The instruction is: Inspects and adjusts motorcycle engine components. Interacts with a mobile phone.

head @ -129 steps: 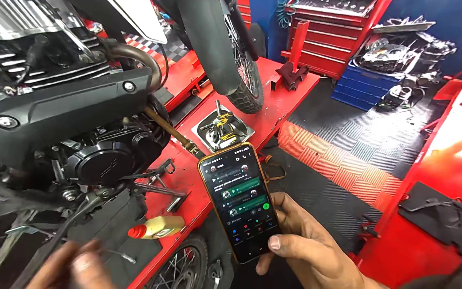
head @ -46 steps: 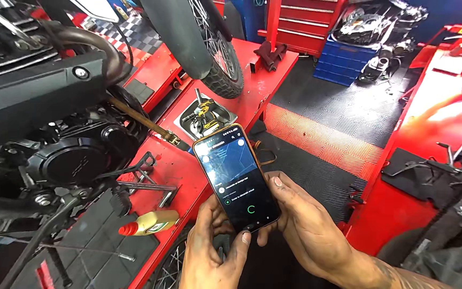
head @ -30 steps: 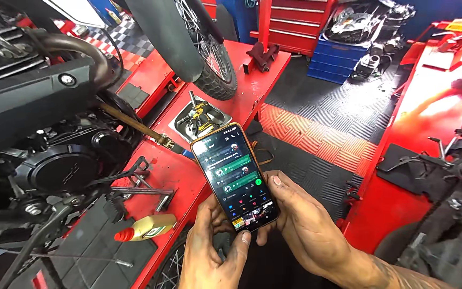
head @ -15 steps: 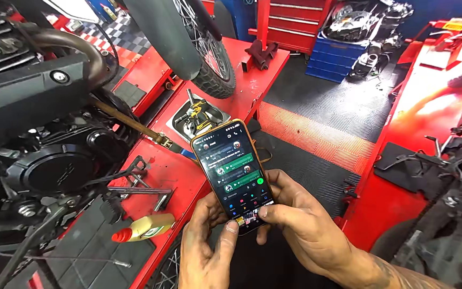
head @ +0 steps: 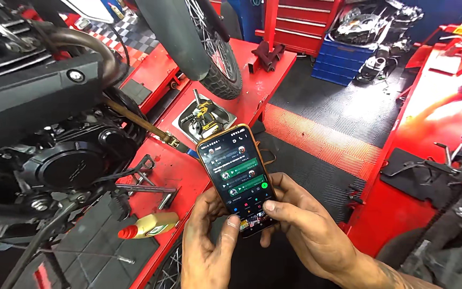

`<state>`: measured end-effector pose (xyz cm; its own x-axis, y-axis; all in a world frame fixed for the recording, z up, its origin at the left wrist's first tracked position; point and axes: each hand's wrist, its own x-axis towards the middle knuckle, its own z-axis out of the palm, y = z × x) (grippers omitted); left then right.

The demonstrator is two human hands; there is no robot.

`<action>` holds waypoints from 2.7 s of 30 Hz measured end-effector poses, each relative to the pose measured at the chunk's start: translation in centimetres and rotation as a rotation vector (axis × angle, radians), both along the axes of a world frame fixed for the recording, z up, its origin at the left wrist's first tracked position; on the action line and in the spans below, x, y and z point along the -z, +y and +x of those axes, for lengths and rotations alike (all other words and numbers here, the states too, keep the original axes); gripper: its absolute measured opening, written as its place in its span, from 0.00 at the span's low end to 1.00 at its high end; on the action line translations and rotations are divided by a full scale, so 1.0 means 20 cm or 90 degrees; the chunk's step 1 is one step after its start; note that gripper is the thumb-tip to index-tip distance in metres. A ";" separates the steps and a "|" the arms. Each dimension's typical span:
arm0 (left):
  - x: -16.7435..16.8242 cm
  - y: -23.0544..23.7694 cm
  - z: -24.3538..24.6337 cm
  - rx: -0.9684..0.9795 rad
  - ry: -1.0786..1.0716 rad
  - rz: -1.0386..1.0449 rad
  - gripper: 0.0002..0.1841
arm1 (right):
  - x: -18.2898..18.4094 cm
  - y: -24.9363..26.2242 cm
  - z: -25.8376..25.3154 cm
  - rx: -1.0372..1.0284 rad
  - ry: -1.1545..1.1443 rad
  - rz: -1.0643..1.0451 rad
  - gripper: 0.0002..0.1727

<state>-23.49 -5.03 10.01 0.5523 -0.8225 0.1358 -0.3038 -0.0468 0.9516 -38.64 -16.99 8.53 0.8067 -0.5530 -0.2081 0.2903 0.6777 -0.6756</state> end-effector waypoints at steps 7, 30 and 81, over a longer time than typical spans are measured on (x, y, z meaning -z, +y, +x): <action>-0.16 -0.09 0.05 -0.115 -0.026 0.004 0.28 | 0.01 0.02 0.04 -0.036 0.007 -0.023 0.19; -0.14 -0.34 0.04 -0.228 0.032 -0.021 0.27 | 0.05 0.00 0.09 0.000 0.119 -0.220 0.19; -0.07 0.26 0.79 0.038 0.161 -0.005 0.19 | -0.16 0.28 0.81 0.024 0.092 -0.118 0.24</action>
